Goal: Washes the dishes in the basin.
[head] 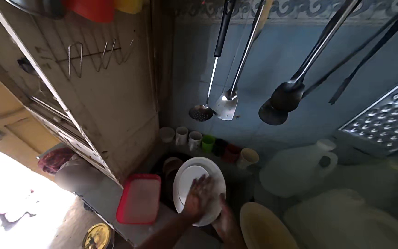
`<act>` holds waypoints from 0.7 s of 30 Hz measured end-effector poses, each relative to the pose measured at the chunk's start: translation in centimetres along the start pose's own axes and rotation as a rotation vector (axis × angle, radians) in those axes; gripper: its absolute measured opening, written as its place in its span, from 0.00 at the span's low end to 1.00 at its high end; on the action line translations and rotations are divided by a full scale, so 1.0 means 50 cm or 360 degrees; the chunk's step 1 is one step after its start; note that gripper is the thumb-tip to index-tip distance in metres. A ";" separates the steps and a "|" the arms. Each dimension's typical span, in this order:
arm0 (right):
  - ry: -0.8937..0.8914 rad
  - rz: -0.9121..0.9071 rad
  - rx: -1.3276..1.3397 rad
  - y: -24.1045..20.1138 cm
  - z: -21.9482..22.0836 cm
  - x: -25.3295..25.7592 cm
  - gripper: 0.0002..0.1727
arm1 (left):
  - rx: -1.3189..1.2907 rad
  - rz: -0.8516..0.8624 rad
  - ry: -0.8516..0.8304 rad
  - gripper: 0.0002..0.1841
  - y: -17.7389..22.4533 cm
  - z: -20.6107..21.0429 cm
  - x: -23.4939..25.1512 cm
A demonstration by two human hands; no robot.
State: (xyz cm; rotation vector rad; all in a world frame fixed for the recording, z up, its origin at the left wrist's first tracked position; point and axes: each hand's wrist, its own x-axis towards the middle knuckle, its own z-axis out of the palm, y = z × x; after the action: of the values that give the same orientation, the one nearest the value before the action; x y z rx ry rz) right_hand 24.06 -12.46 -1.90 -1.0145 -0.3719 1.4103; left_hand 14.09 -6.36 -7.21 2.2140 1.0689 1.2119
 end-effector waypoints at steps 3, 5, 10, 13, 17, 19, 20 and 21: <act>0.0003 0.0017 -0.0029 0.006 -0.009 -0.009 0.22 | 0.0128 -0.0775 0.0017 0.27 -0.082 -0.023 0.027; -0.0009 0.0023 -0.0029 0.015 -0.006 -0.013 0.21 | 0.0190 -0.1028 -0.0033 0.28 -0.079 -0.034 0.046; -0.0038 -0.0022 -0.0009 0.000 -0.001 0.001 0.21 | 0.0021 -0.0112 0.0160 0.24 0.053 0.007 -0.009; -0.0050 -0.0066 -0.0007 -0.010 -0.010 0.008 0.23 | 0.0014 0.0215 0.0158 0.22 0.034 0.014 -0.014; 0.0046 -0.0084 -0.0022 -0.012 -0.019 -0.010 0.22 | 0.0079 -0.0514 0.0065 0.26 -0.056 -0.016 0.025; 0.0072 -0.0049 -0.0075 0.001 -0.020 -0.020 0.18 | 0.0066 -0.0923 -0.0024 0.28 -0.070 -0.030 0.052; 0.0061 -0.0046 -0.0142 0.008 -0.019 -0.021 0.17 | 0.0049 -0.0961 -0.0038 0.28 -0.055 -0.033 0.060; 0.0034 -0.0060 -0.0221 0.018 -0.021 -0.019 0.18 | 0.0027 -0.0876 -0.0054 0.27 -0.031 -0.036 0.061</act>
State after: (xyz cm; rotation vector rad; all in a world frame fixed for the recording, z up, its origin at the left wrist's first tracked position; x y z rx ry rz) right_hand 24.12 -13.84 -2.84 -1.1284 -0.4762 1.3530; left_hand 12.94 -3.03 -5.61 1.7621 1.5410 0.9157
